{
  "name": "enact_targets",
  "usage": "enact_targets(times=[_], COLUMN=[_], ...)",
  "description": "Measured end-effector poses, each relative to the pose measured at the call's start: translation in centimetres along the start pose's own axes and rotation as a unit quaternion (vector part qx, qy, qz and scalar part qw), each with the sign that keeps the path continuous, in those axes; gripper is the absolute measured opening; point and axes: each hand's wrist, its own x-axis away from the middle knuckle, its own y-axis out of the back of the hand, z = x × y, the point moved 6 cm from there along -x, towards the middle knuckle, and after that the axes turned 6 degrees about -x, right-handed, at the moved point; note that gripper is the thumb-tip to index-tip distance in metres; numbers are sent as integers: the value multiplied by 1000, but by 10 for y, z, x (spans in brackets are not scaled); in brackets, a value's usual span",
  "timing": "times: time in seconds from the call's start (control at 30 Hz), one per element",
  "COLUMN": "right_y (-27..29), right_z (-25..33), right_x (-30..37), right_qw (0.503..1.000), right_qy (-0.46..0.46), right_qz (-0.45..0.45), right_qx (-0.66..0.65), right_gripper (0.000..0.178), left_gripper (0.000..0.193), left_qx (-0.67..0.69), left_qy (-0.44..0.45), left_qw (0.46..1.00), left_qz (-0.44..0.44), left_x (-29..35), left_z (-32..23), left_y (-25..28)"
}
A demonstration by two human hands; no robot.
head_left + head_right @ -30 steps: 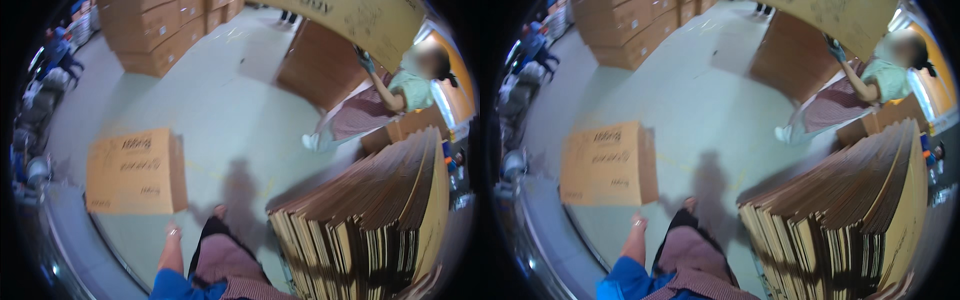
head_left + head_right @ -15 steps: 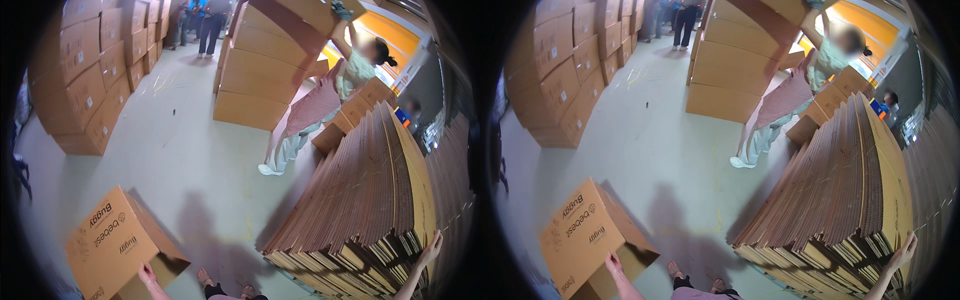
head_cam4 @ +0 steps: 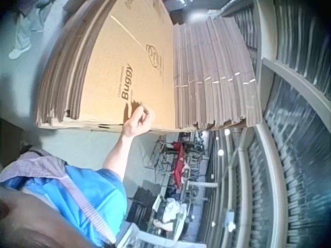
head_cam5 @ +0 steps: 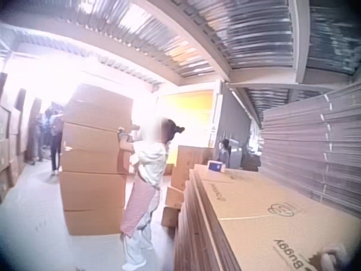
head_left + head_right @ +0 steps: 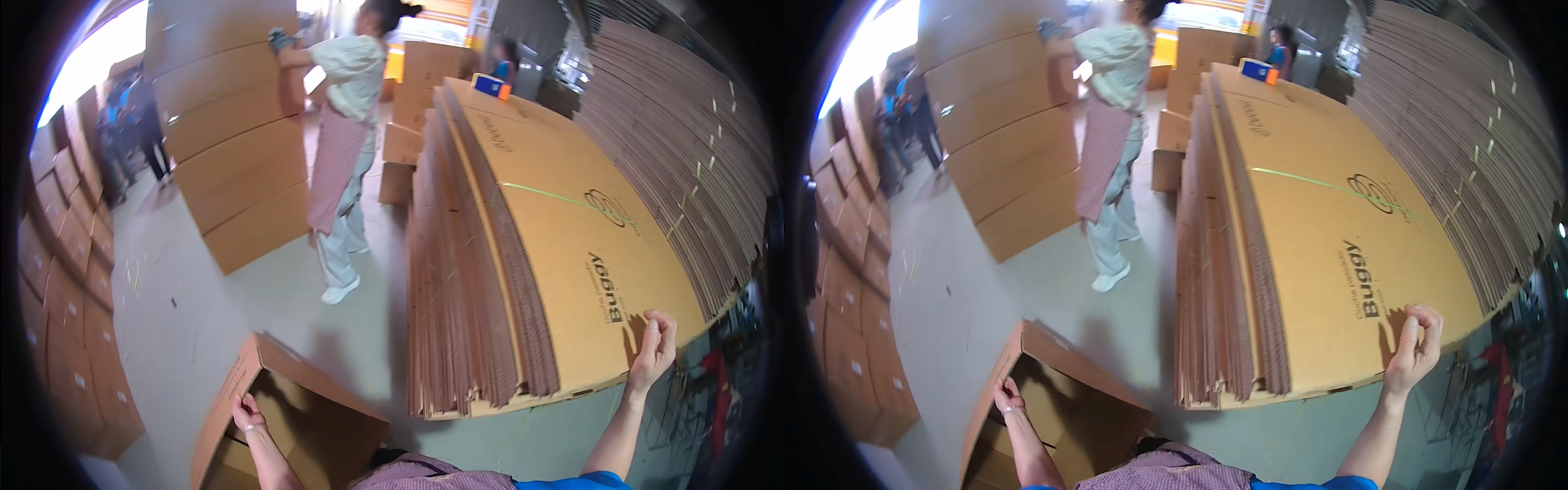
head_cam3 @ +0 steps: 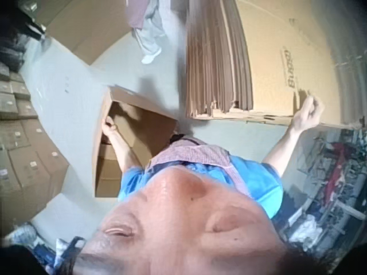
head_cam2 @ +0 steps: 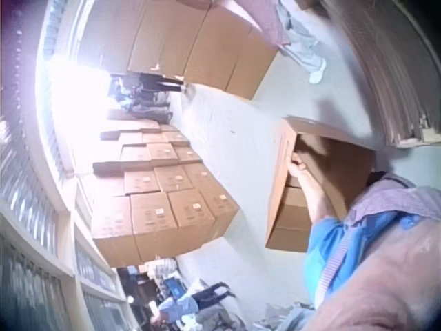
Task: The person assembles flat cardboard sheets into boxes by folding the flaps and sealing the seams with a handheld tape dispenser. The person repeatedly picks up sheets, folds them into box shapes, and applies tape to secure the structure.
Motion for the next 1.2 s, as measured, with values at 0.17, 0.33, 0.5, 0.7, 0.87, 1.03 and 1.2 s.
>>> enact_targets(times=[0.17, 0.33, 0.5, 0.7, 0.87, 1.03, 1.2], right_y=[1, -1, 9, 17, 4, 18, 12], right_z=[15, 5, 4, -13, -19, -9, 0], right_x=[-8, -3, -3, 13, 11, 15, 13], right_qw=[1000, 999, 997, 984, 975, 981, 973], right_qy=[0, -23, -28, -163, -193, -173, -198], right_qz=[15, -1, -26, -61, -76, -83, -120], right_qx=[25, 29, 64, -34, -75, -34, 18], right_gripper=[9, 8, 11, 16, 18, 19, 13], left_gripper=[5, 16, 23, 14, 5, 18, 10], left_qx=[-71, -198, -190, -325, -186, -360, -251], left_qy=[69, 116, 122, 147, 248, -12, -165], left_qw=[995, 971, 946, 843, 622, 680, 668], left_qz=[0, 61, 234, 402, 719, 639, 681], left_x=[-95, -121, -130, -77, -20, 170, 273], left_z=[74, 131, 159, 246, 272, 285, 260], left_y=[-155, -288, -421, -535, -672, -734, -849])
